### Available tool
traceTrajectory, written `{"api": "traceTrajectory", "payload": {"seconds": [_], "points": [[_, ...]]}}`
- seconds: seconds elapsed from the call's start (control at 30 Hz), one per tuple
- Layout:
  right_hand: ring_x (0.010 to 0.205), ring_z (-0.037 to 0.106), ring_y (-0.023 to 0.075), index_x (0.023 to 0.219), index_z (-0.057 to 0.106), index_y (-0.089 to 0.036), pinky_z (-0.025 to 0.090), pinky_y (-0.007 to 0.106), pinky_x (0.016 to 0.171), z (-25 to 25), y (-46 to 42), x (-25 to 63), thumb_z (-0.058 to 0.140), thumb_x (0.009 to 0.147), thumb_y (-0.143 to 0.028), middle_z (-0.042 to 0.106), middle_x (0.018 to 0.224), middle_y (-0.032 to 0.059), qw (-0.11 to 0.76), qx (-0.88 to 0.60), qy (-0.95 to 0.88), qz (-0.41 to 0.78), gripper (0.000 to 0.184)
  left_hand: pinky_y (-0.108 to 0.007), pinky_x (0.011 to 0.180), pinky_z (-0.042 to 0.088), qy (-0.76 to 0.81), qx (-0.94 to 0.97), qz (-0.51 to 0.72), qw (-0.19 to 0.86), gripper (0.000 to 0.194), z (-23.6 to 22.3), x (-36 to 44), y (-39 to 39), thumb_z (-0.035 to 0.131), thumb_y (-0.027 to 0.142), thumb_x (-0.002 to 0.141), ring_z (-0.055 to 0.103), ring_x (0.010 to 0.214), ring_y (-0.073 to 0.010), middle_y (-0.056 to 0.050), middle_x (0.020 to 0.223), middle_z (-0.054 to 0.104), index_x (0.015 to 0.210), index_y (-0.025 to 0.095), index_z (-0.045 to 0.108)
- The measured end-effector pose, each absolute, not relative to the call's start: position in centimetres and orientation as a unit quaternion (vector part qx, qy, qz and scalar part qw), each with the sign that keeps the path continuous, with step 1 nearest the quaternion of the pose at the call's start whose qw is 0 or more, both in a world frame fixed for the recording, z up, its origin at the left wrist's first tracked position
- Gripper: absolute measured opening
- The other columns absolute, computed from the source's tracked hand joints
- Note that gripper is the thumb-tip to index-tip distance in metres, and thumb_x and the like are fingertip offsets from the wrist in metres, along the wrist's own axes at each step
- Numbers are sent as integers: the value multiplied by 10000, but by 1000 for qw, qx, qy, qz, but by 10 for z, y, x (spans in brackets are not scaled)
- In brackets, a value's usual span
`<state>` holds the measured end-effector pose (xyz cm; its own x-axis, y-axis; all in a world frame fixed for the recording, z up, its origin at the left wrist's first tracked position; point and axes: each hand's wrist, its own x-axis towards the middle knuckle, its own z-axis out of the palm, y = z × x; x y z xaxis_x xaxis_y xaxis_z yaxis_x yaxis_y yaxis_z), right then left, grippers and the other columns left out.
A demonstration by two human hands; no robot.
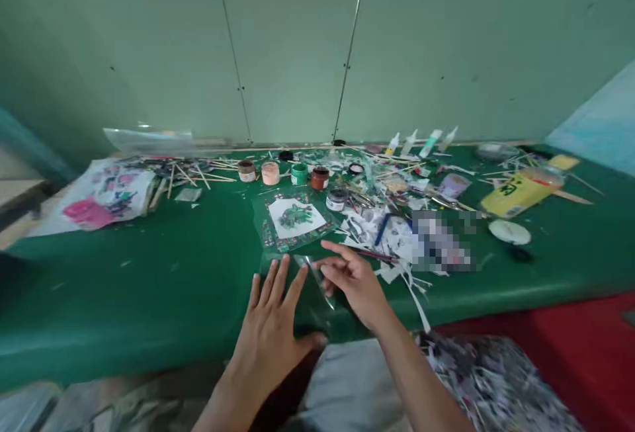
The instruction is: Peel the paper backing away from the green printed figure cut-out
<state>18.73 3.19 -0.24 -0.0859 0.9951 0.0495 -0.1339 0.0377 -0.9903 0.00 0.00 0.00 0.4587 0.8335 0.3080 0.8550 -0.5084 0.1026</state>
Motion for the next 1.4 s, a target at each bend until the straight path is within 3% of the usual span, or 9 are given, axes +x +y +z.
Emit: {"api": "traceTrajectory", "payload": {"seconds": [0.27,0.43,0.57,0.7,0.83,1.0,1.2,1.3,1.4], "points": [[799,647,169,1166,571,-223,535,331,703,2,33,180,668,767,-363,690,1004,68,506,-439,-529,521,434,-608,1057,352,-507,-838,-187,72,833,-10,-12,-4,672,468,748,409,1345,-359,-145,1484,417,1463,234,313],[682,609,124,1223,541,-247,515,298,684,-2,31,170,530,781,-190,683,935,27,470,-498,-595,422,446,-642,1047,304,-533,-810,-229,85,599,5,-26,-4,574,425,845,351,1372,-376,-119,1507,384,1404,287,410],[603,583,119,1164,557,-221,517,277,587,-7,34,170,489,763,-205,642,854,15,507,-494,-568,418,407,-529,1005,391,-511,-800,-311,46,340,30,-31,10,518,346,897,444,1305,-313,-87,1397,504,1233,306,544],[587,566,126,1151,560,-199,514,275,575,-6,35,171,484,748,-216,605,765,2,544,-525,-537,375,411,-426,878,480,-510,-784,-354,-14,269,52,-34,43,506,351,898,561,1150,-268,-64,1252,599,1152,295,570],[692,611,151,1204,558,-212,503,276,614,4,33,162,498,797,-269,649,876,43,508,-587,-543,321,416,-364,782,507,-512,-794,-318,-78,269,55,-33,90,471,366,900,589,1080,-252,-56,1192,616,1137,285,572],[679,603,178,1231,541,-233,486,299,601,16,40,142,595,741,-245,621,822,12,431,-656,-556,273,494,-473,993,406,-526,-812,-243,-65,388,41,-28,139,528,351,841,496,1220,-301,-108,1287,561,1211,238,533],[662,623,168,1179,544,-217,534,306,594,10,32,161,499,816,-291,573,808,17,518,-564,-505,398,373,-567,1078,291,-560,-807,-123,-145,535,34,-37,155,325,553,912,432,1317,-315,-65,1427,485,1391,327,399],[629,606,152,1255,517,-213,545,303,565,3,22,186,532,809,-346,604,884,41,544,-590,-462,377,465,-663,1108,102,-585,-804,-84,-69,625,30,-35,159,407,594,875,299,1401,-354,-88,1502,393,1433,316,367],[605,587,137,1300,504,-200,548,302,555,2,19,203,535,804,-357,652,961,73,552,-619,-447,335,521,-670,1109,80,-604,-793,-77,-13,604,30,-34,167,485,575,854,251,1420,-367,-101,1531,344,1396,312,440]]}}
